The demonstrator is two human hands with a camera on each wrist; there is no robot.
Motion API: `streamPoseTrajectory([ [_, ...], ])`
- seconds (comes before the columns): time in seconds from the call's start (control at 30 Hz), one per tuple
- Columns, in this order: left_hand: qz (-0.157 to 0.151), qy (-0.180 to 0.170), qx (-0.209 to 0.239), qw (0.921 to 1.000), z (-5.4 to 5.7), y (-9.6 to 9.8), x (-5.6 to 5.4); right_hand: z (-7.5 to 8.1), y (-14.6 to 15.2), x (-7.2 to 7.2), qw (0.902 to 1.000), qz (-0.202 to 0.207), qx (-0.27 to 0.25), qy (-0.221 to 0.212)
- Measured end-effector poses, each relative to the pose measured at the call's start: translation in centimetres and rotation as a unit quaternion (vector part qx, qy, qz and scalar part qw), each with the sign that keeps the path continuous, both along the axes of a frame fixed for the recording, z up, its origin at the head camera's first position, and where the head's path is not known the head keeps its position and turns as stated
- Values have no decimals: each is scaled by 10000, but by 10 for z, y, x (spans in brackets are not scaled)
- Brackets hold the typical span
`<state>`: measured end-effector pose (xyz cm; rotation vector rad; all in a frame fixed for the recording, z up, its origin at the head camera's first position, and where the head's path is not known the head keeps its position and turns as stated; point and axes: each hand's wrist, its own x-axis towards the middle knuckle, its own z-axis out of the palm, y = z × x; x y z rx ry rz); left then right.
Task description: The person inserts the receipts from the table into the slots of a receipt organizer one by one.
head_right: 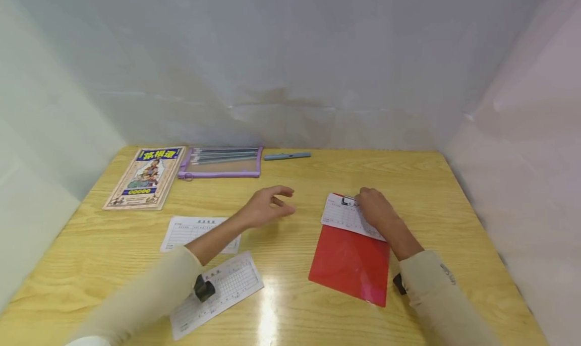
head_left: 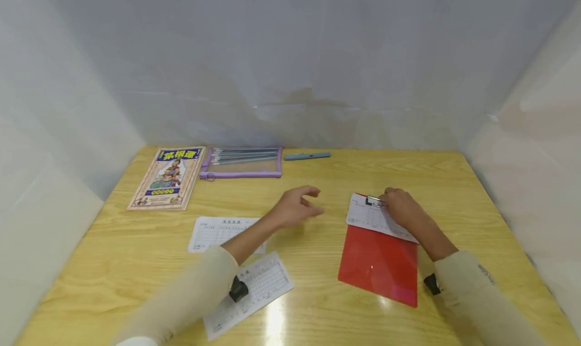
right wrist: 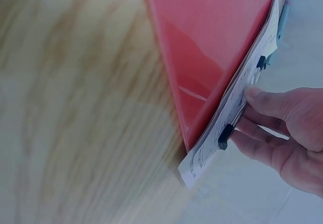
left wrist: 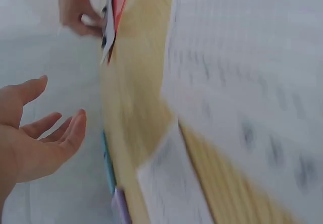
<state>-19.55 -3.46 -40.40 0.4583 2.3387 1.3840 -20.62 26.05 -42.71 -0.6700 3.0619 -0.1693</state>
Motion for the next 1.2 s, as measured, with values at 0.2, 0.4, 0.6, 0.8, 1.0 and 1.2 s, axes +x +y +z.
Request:
streamPoseTrajectory([
  [0.2, 519, 686, -567, 9947, 22, -92, 2, -1, -4, -2, 10000, -79, -17, -19],
  [0.4, 963, 957, -1609, 9776, 24, -173, 25, -2, -5, -3, 9999, -72, -59, -52],
  [0.6, 1348, 844, -2243, 9615, 0, -205, 44, -2, -3, -5, 10000, -83, 4, -53],
  [0.8, 1529, 1022, -2465, 9515, -19, -213, 52, -1, -2, -4, 9998, -152, -16, -91],
  [1.0, 1739, 855, -2353, 9524, -23, -210, 58, 0, 0, -2, 9996, -224, -85, -139],
  [1.2, 1945, 585, -2202, 9541, -19, -207, 60, 2, 0, -3, 9996, -217, -120, -153],
])
